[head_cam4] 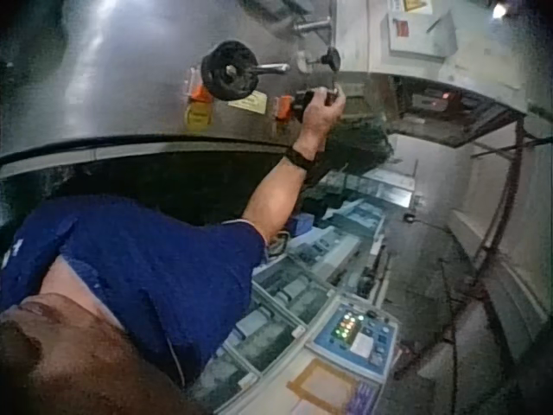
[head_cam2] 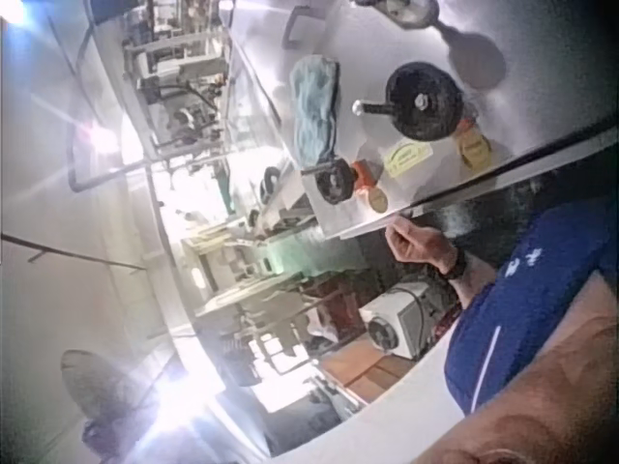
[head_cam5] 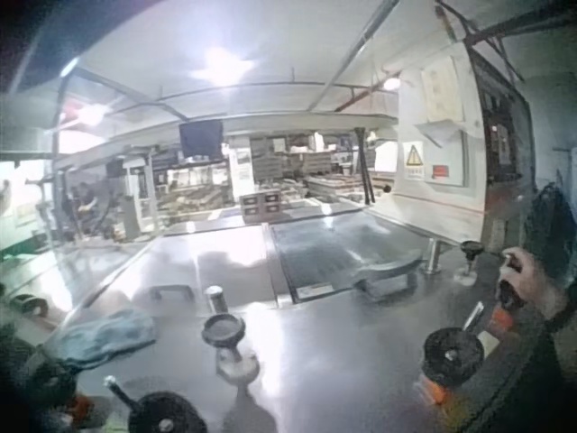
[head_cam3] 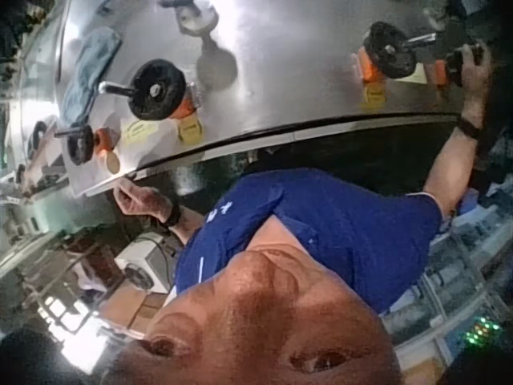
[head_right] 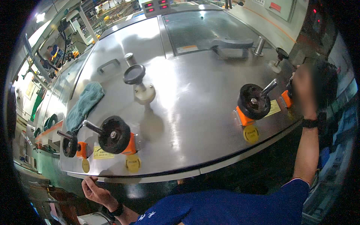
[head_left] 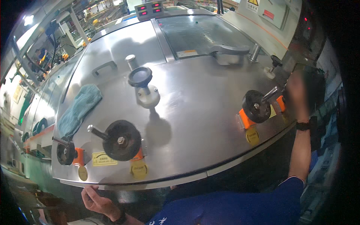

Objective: Checking industrial machine trays, wiping surfaces, and adjusting manual control valves on a metal tank.

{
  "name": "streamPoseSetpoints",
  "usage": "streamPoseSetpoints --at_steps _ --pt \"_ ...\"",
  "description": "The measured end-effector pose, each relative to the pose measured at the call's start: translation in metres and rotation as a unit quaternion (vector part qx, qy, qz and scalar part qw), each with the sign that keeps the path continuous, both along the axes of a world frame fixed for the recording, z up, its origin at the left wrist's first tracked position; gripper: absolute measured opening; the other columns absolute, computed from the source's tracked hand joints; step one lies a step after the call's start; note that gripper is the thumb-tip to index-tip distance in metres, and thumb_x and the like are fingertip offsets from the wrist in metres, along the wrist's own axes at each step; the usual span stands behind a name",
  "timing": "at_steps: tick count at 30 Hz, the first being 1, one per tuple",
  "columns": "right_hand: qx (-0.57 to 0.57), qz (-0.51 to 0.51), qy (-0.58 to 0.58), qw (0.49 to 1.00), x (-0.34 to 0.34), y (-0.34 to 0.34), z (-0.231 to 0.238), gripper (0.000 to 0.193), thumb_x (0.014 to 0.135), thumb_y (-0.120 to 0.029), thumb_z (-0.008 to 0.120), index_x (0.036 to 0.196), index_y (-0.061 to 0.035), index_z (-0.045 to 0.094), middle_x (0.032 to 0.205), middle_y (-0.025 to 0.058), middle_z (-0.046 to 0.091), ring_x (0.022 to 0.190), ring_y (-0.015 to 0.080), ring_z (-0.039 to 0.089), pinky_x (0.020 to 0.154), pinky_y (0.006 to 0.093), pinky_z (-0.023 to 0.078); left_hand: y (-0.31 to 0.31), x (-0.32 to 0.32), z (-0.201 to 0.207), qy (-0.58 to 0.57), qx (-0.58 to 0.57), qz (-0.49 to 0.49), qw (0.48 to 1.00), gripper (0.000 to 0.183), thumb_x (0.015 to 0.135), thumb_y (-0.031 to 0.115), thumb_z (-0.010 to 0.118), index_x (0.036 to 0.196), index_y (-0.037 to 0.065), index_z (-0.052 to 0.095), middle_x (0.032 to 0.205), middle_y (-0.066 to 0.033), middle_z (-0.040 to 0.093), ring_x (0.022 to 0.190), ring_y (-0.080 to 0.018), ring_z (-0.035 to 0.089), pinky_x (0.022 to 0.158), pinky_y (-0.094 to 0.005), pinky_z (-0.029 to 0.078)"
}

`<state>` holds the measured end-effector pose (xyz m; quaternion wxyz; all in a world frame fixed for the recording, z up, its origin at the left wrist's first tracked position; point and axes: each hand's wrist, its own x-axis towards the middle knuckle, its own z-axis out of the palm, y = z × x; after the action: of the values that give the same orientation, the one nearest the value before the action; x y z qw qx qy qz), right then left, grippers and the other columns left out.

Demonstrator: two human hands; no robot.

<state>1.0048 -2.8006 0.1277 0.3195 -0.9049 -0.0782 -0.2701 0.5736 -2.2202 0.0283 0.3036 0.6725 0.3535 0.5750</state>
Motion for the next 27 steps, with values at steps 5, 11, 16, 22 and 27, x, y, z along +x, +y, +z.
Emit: streamPoseSetpoints --at_steps 5,11,16,22,27 --pt "-0.037 -0.020 -0.038 0.998 0.011 -0.010 -0.012 0.040 0.099 -0.018 0.056 0.136 -0.0033 0.051 0.100 0.0110 0.066 0.092 0.0200 0.063 0.086 0.0349 0.049 0.051 -0.047 -0.010 -0.013 0.000 -0.011 1.000 0.025 0.104 0.018 0.051 0.090 -0.002 0.059 0.082 -0.0026 0.055 0.077 -0.0118 0.049 0.072 -0.0256 0.043" --pt "-0.095 -0.098 -0.044 0.990 0.013 0.001 -0.011 0.041 0.098 -0.023 0.057 0.135 -0.0059 0.050 0.106 0.0170 0.067 0.096 0.0299 0.067 0.086 0.0407 0.050 0.096 -0.074 -0.010 0.026 0.002 -0.015 1.000 0.027 0.103 0.020 0.053 0.088 -0.002 0.059 0.081 -0.0015 0.054 0.076 -0.0113 0.048 0.072 -0.0258 0.042" --pt "-0.137 -0.125 -0.079 0.980 0.016 0.000 -0.012 0.042 0.097 -0.023 0.058 0.135 -0.0076 0.050 0.107 0.0202 0.066 0.097 0.0336 0.067 0.085 0.0422 0.050 0.117 -0.082 -0.005 0.001 -0.016 -0.002 1.000 0.027 0.103 0.020 0.054 0.087 -0.001 0.059 0.080 -0.0017 0.054 0.076 -0.0111 0.048 0.072 -0.0259 0.042" --pt "-0.123 -0.150 -0.031 0.981 0.031 -0.003 -0.017 0.044 0.095 -0.024 0.058 0.134 -0.0071 0.049 0.110 0.0236 0.066 0.102 0.0409 0.065 0.087 0.0468 0.049 0.119 -0.088 -0.014 0.027 -0.003 -0.004 1.000 0.027 0.102 0.015 0.050 0.083 -0.002 0.060 0.077 -0.0039 0.056 0.074 -0.0138 0.051 0.070 -0.0284 0.042" --pt "-0.156 -0.206 -0.034 0.966 0.036 0.005 -0.021 0.047 0.096 -0.028 0.056 0.134 -0.0012 0.047 0.119 0.0257 0.063 0.108 0.0449 0.061 0.090 0.0503 0.048 0.110 -0.081 -0.012 0.029 -0.016 -0.016 0.999 0.026 0.102 0.015 0.051 0.085 -0.003 0.060 0.076 -0.0042 0.057 0.073 -0.0129 0.052 0.068 -0.0272 0.042"
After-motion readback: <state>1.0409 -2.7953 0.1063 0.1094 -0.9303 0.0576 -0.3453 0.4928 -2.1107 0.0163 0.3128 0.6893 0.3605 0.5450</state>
